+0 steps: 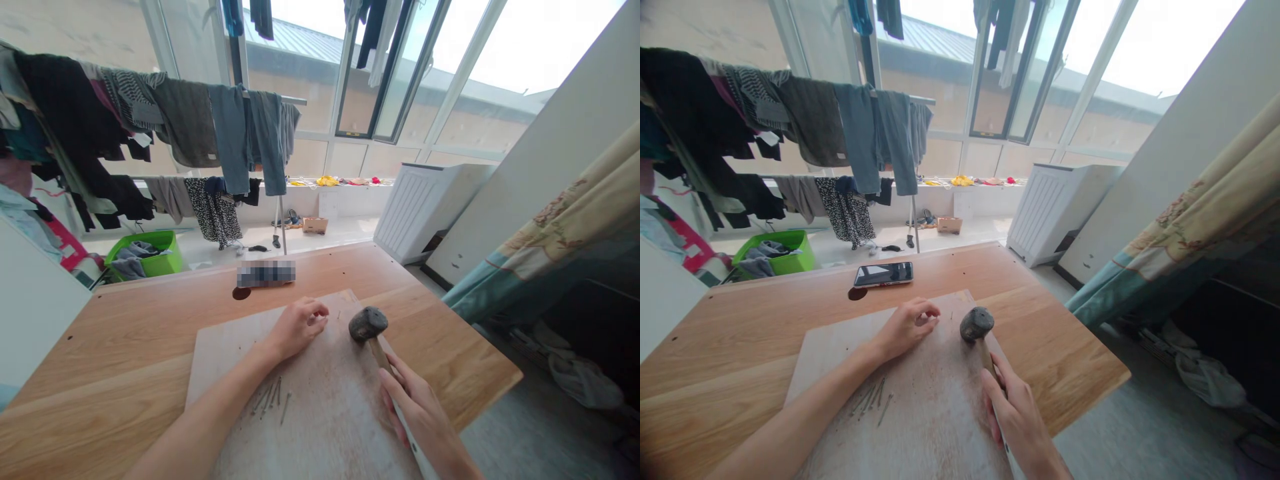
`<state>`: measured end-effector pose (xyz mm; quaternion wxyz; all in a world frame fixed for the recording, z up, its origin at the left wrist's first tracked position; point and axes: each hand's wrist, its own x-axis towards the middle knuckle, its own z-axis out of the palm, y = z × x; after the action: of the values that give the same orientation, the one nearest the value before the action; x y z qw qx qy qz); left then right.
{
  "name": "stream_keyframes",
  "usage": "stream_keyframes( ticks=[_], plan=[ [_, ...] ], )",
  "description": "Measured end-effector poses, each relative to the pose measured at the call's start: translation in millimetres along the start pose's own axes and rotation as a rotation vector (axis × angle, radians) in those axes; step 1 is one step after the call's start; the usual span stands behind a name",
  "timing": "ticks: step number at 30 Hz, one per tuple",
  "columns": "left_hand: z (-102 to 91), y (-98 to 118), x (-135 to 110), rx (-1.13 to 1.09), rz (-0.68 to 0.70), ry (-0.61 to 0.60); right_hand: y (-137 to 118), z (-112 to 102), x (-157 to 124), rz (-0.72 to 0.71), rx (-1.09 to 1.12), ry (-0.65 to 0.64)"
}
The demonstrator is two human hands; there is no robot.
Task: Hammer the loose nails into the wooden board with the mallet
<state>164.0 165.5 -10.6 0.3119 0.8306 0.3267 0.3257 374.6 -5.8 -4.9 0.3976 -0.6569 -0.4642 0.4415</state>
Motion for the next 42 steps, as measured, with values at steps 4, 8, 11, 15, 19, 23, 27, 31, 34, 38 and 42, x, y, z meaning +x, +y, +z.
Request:
stream_keyframes(
  ticks=[4, 8, 11, 15, 19, 23, 27, 31, 34, 38, 42],
  plan=[
    [-0.3, 0.7, -0.3, -0.038, -0.023, 0.002, -8.8, 0.7, 0.9, -0.047, -0.001, 0.025],
    [-1.7, 3.5, 0.3, -0.097, -0.064, -0.009, -30.0, 8.0, 6.5, -0.07, -0.014, -0.022],
    [-0.6, 5.0, 1.2, -0.091, -0.073, -0.011, -45.1, 17.6, 11.0, -0.104, -0.063, -0.046],
    [4.4, 2.1, 2.0, -0.104, -0.082, 0.008, -57.0, 28.7, 13.1, -0.138, -0.153, -0.044],
    [-3.0, -2.9, 4.5, -0.117, -0.127, -0.023, -61.6, 33.3, 12.1, -0.093, -0.212, -0.072],
    [-40.2, 6.8, 4.6, 0.09, -0.094, -0.127, -62.7, 33.9, 9.3, -0.076, -0.208, -0.044],
    [-81.8, 34.0, -7.4, 0.339, -0.153, -0.458, -58.9, 32.2, 5.6, -0.059, -0.216, -0.062],
    [-90.4, 52.0, -29.3, 0.525, -0.199, -0.543, -48.0, 27.7, -2.6, -0.045, -0.18, -0.059],
    [-82.1, 52.9, -43.6, 0.655, -0.194, -0.575, -37.8, 24.0, -10.8, 0.012, -0.18, -0.079],
    [-78.6, 55.4, -51.2, 0.718, -0.204, -0.595, -22.6, 22.2, -16.9, 0.03, -0.212, -0.105],
    [-83.4, 62.1, -52.8, 0.691, -0.201, -0.598, -13.3, 23.0, -16.0, 0.027, -0.163, -0.105]
  ],
)
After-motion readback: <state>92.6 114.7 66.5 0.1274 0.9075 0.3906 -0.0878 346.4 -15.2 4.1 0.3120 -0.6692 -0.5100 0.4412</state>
